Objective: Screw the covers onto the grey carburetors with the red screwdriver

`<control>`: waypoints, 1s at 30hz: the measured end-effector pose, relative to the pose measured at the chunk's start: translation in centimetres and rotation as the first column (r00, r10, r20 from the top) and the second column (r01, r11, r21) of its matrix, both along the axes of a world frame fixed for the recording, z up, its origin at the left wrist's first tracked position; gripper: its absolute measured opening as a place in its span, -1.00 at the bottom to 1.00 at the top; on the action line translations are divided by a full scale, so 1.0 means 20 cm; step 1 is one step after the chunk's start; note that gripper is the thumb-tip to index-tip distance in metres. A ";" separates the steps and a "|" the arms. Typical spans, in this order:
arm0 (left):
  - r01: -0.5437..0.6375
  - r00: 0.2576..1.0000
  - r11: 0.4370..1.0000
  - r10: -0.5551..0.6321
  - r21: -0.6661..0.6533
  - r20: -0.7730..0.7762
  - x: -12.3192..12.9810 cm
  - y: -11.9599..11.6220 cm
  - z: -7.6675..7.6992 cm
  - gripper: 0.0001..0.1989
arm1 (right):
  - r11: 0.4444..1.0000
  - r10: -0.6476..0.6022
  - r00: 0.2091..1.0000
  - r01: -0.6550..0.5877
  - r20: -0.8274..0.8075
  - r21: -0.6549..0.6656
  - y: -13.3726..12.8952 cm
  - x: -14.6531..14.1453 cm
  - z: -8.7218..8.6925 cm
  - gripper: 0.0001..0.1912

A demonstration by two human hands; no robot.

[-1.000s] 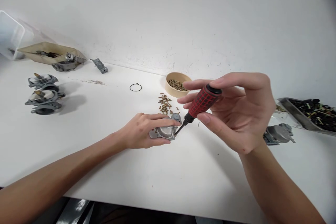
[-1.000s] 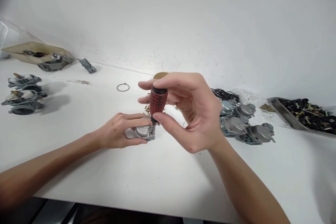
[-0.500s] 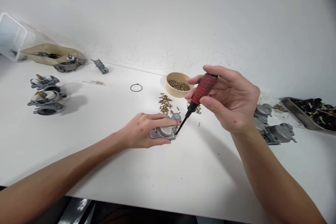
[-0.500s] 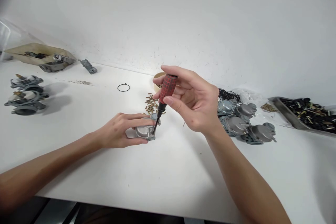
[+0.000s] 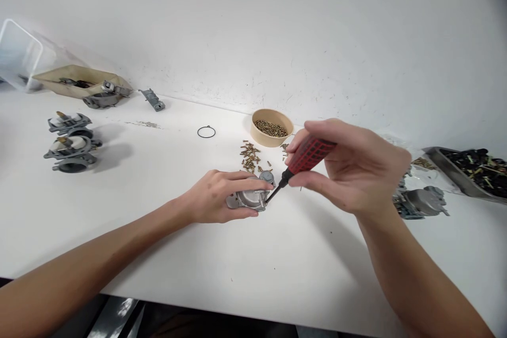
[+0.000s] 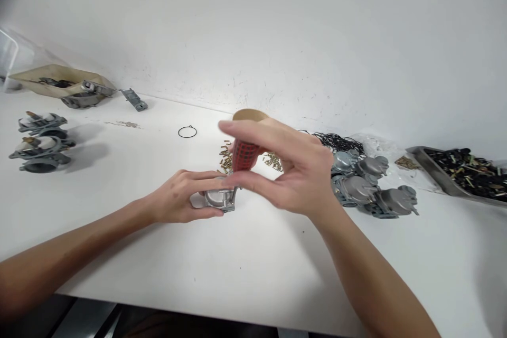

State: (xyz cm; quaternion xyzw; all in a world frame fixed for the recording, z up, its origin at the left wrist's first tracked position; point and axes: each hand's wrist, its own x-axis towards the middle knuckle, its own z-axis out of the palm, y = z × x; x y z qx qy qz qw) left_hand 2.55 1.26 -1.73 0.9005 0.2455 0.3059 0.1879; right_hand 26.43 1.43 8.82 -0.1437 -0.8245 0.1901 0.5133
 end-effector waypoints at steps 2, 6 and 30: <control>0.003 1.000 1.000 -0.003 0.001 -0.007 0.00 0.00 0.00 -0.54 | 0.999 0.024 0.998 -0.023 0.055 -0.026 -0.03 -0.01 0.01 -0.38; 0.006 1.000 1.000 -0.006 0.005 -0.007 0.00 0.00 0.00 -0.55 | 1.000 0.021 0.999 -0.021 0.044 0.014 -0.05 -0.03 0.04 -0.44; 0.003 1.000 1.000 -0.003 0.003 -0.006 0.00 0.00 0.01 -0.57 | 0.998 0.021 0.990 -0.013 0.140 -0.057 -0.04 0.03 0.05 -0.31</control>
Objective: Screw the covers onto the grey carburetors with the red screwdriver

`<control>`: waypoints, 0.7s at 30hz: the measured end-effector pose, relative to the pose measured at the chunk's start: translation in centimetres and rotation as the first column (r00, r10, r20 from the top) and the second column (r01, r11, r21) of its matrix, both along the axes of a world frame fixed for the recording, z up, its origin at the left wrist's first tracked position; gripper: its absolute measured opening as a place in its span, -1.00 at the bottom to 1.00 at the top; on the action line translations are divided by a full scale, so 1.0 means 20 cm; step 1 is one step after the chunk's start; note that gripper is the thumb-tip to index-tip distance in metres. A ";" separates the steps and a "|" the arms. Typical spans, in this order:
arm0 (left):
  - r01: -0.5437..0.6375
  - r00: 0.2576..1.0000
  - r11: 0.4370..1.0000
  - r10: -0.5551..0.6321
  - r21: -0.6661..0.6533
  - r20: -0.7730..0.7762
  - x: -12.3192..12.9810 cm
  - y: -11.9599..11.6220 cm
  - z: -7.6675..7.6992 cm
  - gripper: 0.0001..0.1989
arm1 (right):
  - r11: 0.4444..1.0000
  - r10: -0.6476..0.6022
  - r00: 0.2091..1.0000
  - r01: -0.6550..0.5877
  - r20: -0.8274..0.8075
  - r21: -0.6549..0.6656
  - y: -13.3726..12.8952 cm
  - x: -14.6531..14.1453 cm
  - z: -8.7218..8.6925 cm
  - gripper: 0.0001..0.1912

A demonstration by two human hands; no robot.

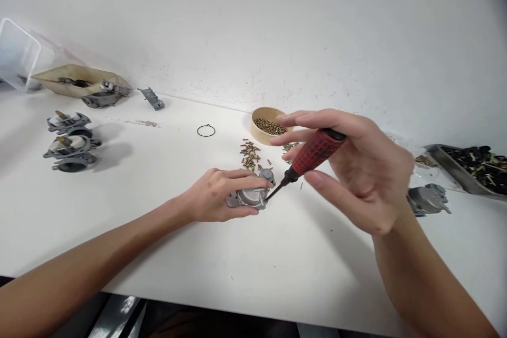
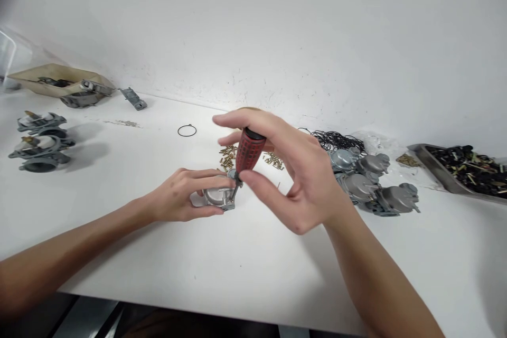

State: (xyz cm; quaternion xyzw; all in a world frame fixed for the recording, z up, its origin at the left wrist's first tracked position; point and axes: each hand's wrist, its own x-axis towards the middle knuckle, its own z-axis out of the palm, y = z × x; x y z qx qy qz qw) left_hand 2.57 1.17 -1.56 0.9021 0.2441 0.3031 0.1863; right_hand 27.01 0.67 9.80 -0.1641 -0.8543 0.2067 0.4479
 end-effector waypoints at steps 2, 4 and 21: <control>-0.003 1.000 1.000 0.003 -0.002 -0.002 0.00 0.00 0.00 -0.57 | 1.000 0.005 1.000 -0.005 -0.013 0.004 0.00 0.00 0.00 -0.30; -0.005 1.000 1.000 0.005 0.001 0.007 0.00 0.00 0.01 -0.56 | 0.982 -0.070 0.997 0.075 -0.037 0.175 0.01 0.00 0.00 -0.27; 0.003 1.000 1.000 -0.003 -0.011 0.004 0.00 0.00 0.00 -0.56 | 0.997 0.000 0.991 0.011 -0.137 0.075 0.00 -0.05 -0.02 -0.43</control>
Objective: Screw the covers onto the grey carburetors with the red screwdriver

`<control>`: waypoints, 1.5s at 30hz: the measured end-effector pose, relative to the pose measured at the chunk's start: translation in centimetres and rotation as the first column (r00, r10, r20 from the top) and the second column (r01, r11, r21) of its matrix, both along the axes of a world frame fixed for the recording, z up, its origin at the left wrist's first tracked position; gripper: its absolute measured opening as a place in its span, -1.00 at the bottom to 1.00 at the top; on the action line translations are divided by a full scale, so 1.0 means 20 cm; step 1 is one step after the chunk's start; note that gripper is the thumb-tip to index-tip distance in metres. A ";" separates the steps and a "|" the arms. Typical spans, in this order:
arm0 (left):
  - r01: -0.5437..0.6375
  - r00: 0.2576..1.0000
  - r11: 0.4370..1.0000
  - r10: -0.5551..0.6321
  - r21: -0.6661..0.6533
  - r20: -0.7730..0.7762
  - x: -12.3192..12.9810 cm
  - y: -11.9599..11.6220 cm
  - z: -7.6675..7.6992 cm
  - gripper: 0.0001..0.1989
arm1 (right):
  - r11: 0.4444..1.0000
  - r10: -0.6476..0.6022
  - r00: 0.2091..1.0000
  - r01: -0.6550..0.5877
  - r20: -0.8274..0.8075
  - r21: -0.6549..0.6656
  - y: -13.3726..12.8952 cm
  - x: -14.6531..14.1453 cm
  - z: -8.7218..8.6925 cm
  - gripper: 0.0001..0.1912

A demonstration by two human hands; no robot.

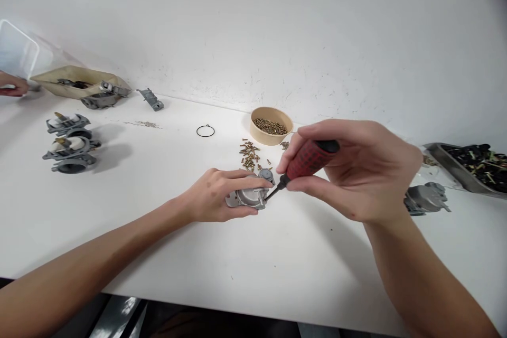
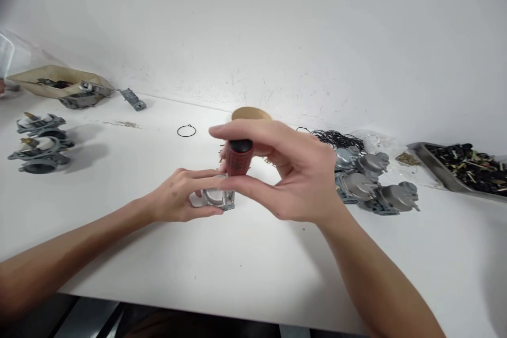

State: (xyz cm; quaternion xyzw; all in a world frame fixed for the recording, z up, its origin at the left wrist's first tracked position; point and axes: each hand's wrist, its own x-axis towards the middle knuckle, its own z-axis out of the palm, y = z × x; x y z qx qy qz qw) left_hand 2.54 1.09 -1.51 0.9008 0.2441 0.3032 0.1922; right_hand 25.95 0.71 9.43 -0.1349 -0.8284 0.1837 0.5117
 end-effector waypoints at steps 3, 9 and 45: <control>0.004 1.000 1.000 -0.004 -0.007 -0.001 0.00 0.00 0.00 -0.55 | 0.996 -0.060 0.998 0.060 0.005 0.073 0.00 -0.01 0.00 -0.46; 0.005 1.000 1.000 -0.005 0.029 0.008 0.00 0.01 -0.01 -0.55 | 0.995 0.030 0.998 -0.024 0.060 -0.097 -0.02 0.01 0.00 -0.48; -0.009 1.000 1.000 0.010 0.026 -0.022 0.00 0.00 -0.01 -0.55 | 0.999 -0.022 0.993 0.028 0.114 -0.044 -0.03 -0.01 0.01 -0.39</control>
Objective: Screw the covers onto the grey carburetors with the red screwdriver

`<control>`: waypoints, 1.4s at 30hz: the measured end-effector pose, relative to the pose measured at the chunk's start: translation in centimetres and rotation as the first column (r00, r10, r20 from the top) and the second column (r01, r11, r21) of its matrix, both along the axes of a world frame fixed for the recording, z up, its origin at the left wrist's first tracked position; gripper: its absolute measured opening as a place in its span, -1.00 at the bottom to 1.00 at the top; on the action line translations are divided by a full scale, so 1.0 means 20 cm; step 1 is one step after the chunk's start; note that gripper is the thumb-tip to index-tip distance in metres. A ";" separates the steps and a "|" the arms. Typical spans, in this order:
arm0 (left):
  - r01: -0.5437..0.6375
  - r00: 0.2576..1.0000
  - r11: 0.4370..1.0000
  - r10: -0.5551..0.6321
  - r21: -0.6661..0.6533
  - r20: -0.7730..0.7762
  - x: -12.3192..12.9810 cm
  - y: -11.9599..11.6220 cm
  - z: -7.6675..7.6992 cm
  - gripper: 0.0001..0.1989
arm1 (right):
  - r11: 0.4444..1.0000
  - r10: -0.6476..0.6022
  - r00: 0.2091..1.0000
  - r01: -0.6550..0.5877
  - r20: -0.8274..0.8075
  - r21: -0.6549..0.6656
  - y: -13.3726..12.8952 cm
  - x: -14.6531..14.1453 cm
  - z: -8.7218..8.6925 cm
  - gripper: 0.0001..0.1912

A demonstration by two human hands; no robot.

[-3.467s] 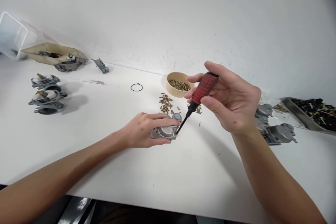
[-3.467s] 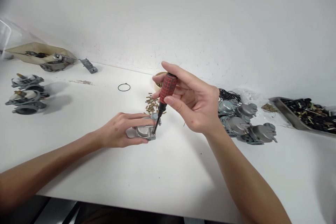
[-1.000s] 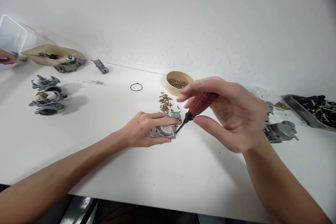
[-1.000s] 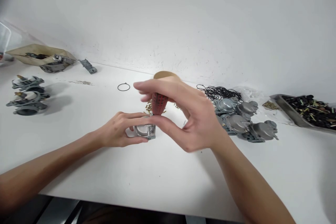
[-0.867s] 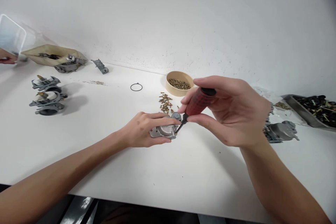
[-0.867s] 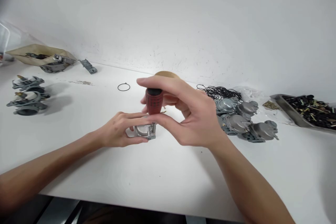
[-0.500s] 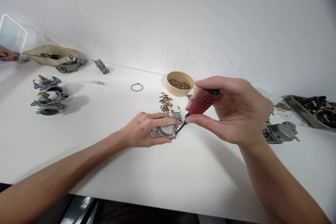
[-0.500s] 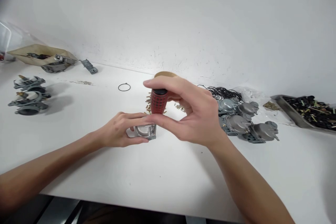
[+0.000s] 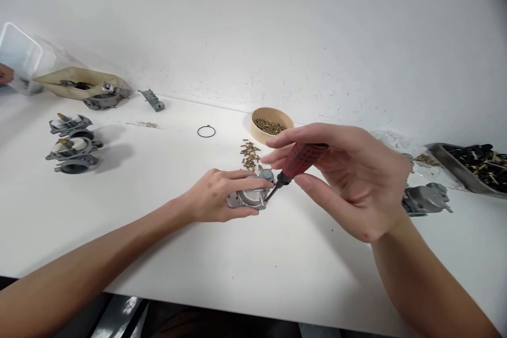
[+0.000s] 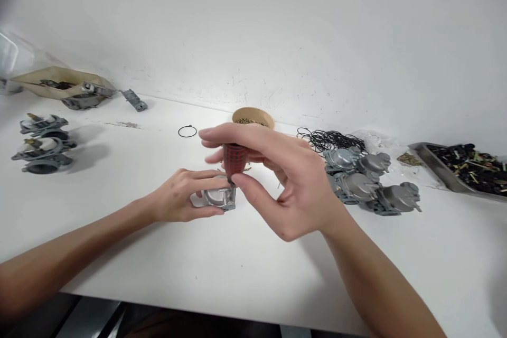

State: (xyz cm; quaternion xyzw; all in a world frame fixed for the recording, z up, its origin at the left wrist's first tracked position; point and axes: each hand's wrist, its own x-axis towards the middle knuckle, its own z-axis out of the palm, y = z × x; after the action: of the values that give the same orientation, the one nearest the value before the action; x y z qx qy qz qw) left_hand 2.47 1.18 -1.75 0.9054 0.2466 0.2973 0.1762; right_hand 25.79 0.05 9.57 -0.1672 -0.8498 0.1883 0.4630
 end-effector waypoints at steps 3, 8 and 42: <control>0.005 1.000 1.000 -0.005 -0.002 0.010 0.00 0.00 0.00 -0.54 | 0.999 -0.034 0.999 0.035 -0.022 0.032 -0.01 0.00 0.00 -0.38; 0.005 1.000 1.000 -0.005 -0.014 -0.003 0.00 0.00 0.01 -0.54 | 1.000 0.014 1.000 -0.014 0.022 0.015 -0.02 0.01 0.01 -0.39; -0.099 0.986 0.965 0.127 -0.242 0.104 -0.02 -0.02 0.07 -0.48 | 0.973 -0.206 0.940 0.226 -0.271 0.043 -0.02 -0.01 0.04 -0.50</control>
State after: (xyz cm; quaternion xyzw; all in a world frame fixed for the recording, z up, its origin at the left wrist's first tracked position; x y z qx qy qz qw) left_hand 2.10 0.73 -0.40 0.8432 0.3205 0.3286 0.2797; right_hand 25.51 -0.41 10.34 -0.2156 -0.7633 0.1257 0.5958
